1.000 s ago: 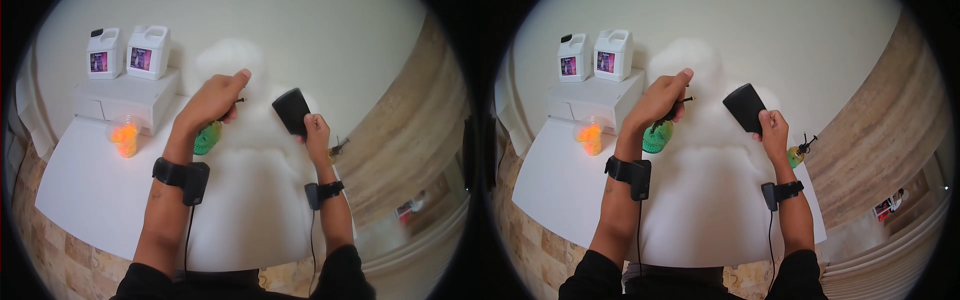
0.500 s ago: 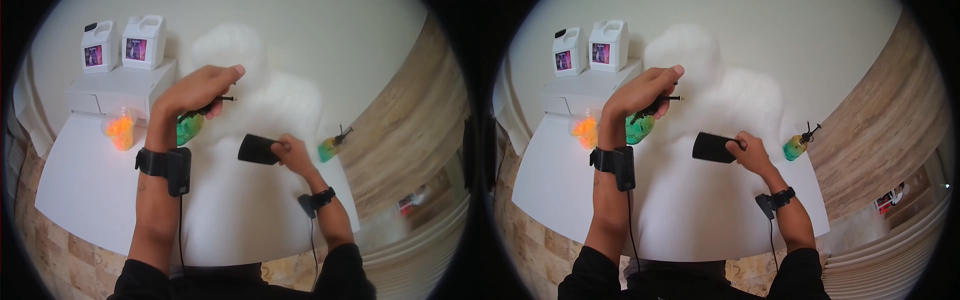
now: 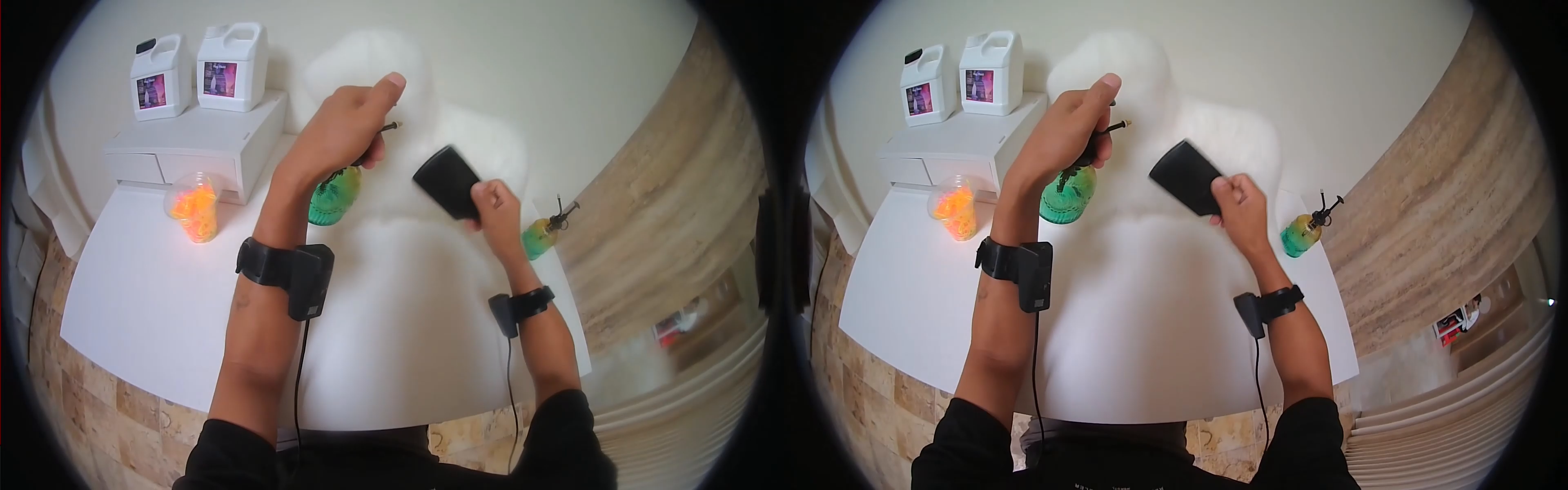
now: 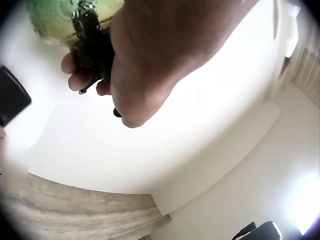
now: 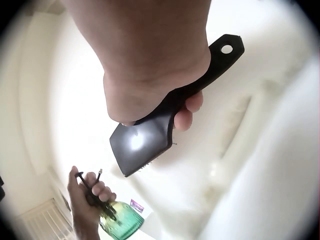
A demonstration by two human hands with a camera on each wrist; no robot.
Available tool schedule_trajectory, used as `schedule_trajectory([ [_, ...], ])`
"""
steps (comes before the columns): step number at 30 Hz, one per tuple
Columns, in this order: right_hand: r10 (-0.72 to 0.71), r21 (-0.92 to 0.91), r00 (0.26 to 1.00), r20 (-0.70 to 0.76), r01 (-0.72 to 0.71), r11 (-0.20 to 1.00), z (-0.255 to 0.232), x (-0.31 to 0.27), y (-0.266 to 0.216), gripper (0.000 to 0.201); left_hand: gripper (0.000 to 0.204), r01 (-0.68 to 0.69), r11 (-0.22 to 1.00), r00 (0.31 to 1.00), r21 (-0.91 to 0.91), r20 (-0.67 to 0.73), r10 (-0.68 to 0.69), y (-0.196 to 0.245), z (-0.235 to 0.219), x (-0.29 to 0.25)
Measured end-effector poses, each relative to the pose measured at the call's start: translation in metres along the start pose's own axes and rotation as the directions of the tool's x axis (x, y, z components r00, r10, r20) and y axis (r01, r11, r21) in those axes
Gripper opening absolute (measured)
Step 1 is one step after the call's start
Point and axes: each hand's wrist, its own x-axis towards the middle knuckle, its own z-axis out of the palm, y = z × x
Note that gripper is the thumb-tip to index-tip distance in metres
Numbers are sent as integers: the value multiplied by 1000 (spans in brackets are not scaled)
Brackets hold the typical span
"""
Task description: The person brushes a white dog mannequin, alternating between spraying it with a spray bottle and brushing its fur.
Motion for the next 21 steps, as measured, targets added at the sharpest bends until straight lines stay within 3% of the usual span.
schedule_trajectory([
  [2,88,-111,994,57,-81,991,9,-14,3,31,62,-7,1000,1000,-2,2,7,1,1,-1],
  [5,191,-337,945,268,-93,937,9,-30,14,25,63,13,999,1000,41,19,-14,0,0,0],
  [7,246,-375,905,346,-107,921,6,-37,8,29,64,37,993,988,115,148,-54,-3,-4,1],
  [8,270,-374,887,374,-122,919,5,-39,3,34,64,37,993,988,112,147,-53,-4,-3,1],
  [9,270,-375,887,374,-122,919,3,-38,-1,34,64,38,991,965,131,253,-70,-4,-3,0],
  [10,233,-375,903,360,-88,923,-1,-34,-6,34,64,36,988,930,149,356,-88,-3,-3,-2],
  [12,170,-298,949,265,-87,951,-9,-23,-7,33,64,72,980,927,186,351,-135,3,0,-7],
  [15,44,-115,995,89,-33,993,-22,-2,-20,32,64,21,992,928,126,366,-67,2,2,-3],
  [17,5,34,1000,-15,-4,999,-25,14,-24,35,64,36,997,979,75,199,-50,1,5,-2],
  [21,43,66,995,-90,-37,997,-18,20,-26,36,65,15,998,998,60,56,-19,7,4,-3],
])
